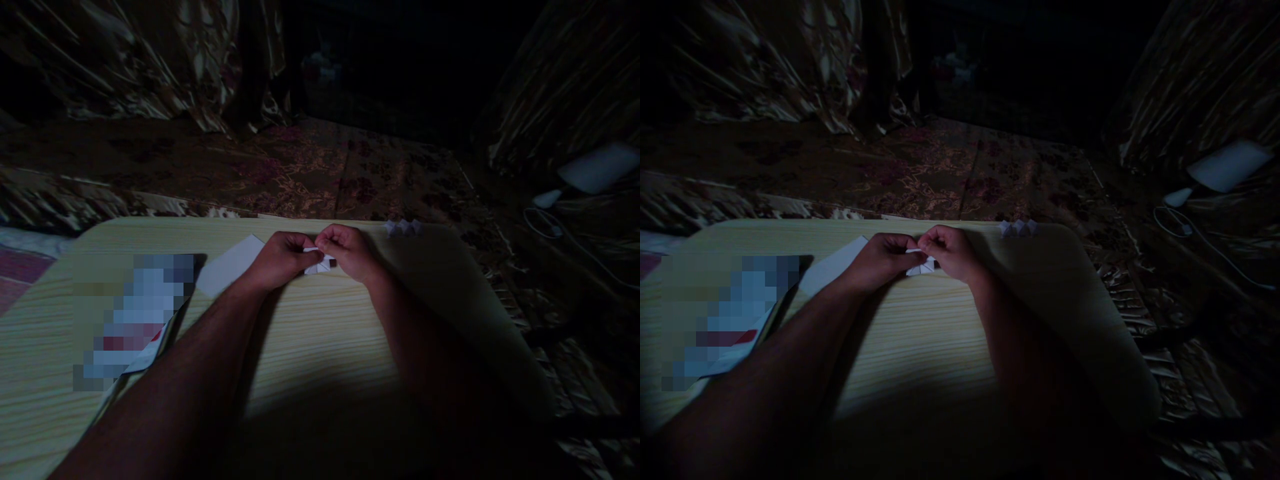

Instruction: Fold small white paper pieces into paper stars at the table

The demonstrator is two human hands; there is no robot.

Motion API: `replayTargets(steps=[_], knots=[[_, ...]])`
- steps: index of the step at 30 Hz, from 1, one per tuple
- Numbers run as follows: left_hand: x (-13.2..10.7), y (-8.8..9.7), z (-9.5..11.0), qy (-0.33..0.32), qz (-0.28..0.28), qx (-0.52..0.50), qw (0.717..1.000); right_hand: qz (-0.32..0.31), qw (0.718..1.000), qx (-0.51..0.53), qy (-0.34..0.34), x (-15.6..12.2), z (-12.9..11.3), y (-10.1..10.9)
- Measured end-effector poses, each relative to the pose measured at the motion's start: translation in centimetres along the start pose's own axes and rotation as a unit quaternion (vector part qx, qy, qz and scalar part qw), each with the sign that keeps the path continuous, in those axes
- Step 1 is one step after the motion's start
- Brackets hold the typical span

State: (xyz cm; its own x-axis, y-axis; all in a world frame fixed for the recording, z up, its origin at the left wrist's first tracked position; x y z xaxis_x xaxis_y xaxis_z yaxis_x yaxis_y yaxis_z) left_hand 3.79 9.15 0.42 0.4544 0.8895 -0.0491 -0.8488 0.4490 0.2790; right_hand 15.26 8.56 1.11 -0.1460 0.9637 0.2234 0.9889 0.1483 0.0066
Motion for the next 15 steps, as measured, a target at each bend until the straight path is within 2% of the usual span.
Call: replayTargets(steps=[15], knots=[[-0.17, -0.04, 0.21, -0.013, 0.002, -0.012, 1.0, -0.021, 0.998, 0.049, -0.04, -0.11, 0.28, -0.28]])
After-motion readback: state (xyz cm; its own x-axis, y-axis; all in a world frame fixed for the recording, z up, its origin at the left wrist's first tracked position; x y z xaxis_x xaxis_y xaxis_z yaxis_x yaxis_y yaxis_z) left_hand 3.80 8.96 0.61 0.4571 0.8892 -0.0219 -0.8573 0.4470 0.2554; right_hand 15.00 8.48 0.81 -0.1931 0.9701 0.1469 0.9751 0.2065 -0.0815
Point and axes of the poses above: each hand's wrist, its own x-axis towards the middle knuckle, its own y-axis out of the back of the hand, z = x × y, the point moved 9 cm from there along x, towards the middle knuckle, and after that the axes turned 2 degrees about y, right-handed, at the moved point
